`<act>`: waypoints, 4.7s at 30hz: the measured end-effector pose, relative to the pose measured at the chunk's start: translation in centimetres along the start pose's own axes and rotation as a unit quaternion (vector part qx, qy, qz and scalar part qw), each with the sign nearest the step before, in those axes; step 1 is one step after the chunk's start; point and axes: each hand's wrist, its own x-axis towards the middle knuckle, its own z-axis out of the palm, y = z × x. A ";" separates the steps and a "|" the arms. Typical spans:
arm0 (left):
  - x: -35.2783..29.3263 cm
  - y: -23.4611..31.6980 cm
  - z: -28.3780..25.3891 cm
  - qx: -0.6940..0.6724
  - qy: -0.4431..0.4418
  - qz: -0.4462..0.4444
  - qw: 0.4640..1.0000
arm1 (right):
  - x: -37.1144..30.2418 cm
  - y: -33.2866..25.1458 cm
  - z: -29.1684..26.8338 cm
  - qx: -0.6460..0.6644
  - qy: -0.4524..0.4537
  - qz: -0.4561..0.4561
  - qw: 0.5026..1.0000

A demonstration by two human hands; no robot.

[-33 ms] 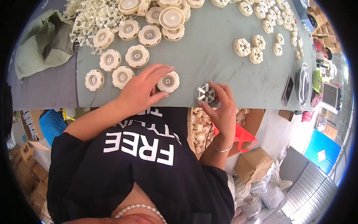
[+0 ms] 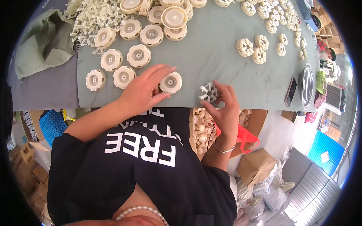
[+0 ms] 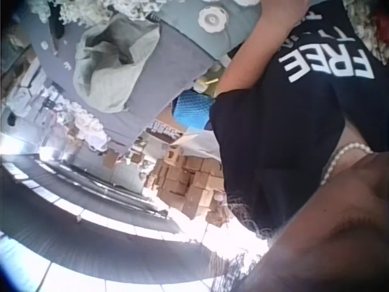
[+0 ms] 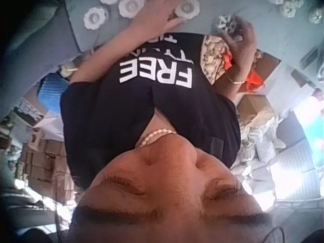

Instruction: The person assembles small white plastic components on a table. They pick up a base piece, insert a metal spring, and then fit a cross-shaped plastic piece into the center. The person repeats this process for multiple units, organizing the finished assemblies on the table.

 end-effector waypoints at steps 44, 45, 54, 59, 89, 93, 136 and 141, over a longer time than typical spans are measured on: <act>-7.1 -8.3 -17.0 -0.221 0.328 -0.143 0.907 | 13.0 -19.1 18.3 0.002 -0.068 -0.399 0.914; -7.0 -7.4 -17.2 -0.267 0.336 -0.133 0.893 | 13.1 -19.7 19.3 0.003 -0.066 -0.391 0.918; -4.1 -2.7 -17.4 -0.230 0.536 0.001 0.812 | 18.3 -22.8 20.3 0.164 0.036 -0.347 0.923; -2.9 -5.1 -13.3 -0.008 0.431 0.019 0.902 | 19.7 -19.7 16.9 0.523 -0.130 -0.037 0.841; 0.3 0.8 -4.4 0.212 0.025 -0.055 0.975 | 8.3 1.4 0.8 -0.098 0.222 0.011 0.970; -0.7 1.0 -2.4 0.129 -0.030 -0.007 0.991 | 7.8 2.3 0.3 -0.117 0.163 0.040 0.979; -2.3 -1.7 -1.4 -0.182 0.038 -0.038 0.982 | 2.0 -6.7 5.6 0.021 -0.084 -0.173 0.981; -1.9 -2.1 -1.4 -0.164 0.022 -0.033 0.986 | 2.6 -5.9 6.9 0.023 -0.127 -0.146 0.981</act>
